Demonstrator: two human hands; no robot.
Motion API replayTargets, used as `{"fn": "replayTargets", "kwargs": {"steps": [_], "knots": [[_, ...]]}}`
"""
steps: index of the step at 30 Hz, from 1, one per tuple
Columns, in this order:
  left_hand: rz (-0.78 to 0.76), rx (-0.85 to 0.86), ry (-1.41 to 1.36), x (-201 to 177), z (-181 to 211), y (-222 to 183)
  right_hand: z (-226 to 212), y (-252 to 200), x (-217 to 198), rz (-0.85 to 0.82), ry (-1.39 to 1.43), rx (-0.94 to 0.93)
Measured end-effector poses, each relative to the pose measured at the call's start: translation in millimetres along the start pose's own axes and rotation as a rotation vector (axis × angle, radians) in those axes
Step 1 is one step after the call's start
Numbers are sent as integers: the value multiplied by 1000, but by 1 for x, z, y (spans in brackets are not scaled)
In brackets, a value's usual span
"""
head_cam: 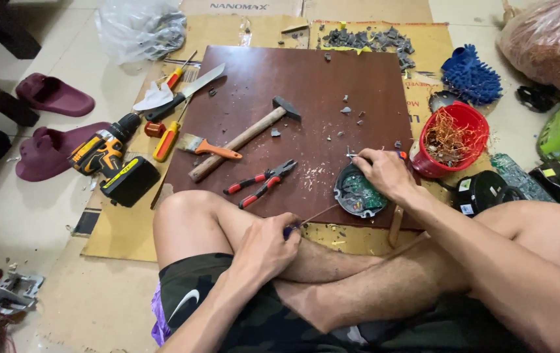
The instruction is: The person sits on the floor and uses a screwdriver and pliers to scrape and remove material from a small circular electronic component. They repeatedly scrape the surface and occasionally use pliers to pull off pieces, working on the same object throughout the clip.
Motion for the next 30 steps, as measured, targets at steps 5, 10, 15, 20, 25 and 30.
{"fn": "replayTargets", "kwargs": {"steps": [5, 10, 15, 20, 25, 30], "knots": [[77, 81, 61, -14, 5, -11, 16, 13, 17, -28, -69, -5], [80, 150, 159, -3, 0, -4, 12, 9, 24, -37, -86, -13], [3, 89, 268, 9, -5, 9, 7, 6, 30, -98, -153, -16], [0, 47, 349, 10, -6, 11, 7, 6, 32, -114, -164, 9], [51, 79, 406, 20, -16, 14, 9, 10, 34, -133, -188, -5], [120, 252, 648, 14, 11, 15, 2, 8, 32, -134, -178, -66]]}}
Point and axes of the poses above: each hand's wrist, its own y-axis towards the middle knuckle, its own x-axis out of the palm, z = x × y, the point moved 3 cm from there along y, towards the middle knuckle, and after that the axes turned 8 degrees about x, right-handed, at the moved point
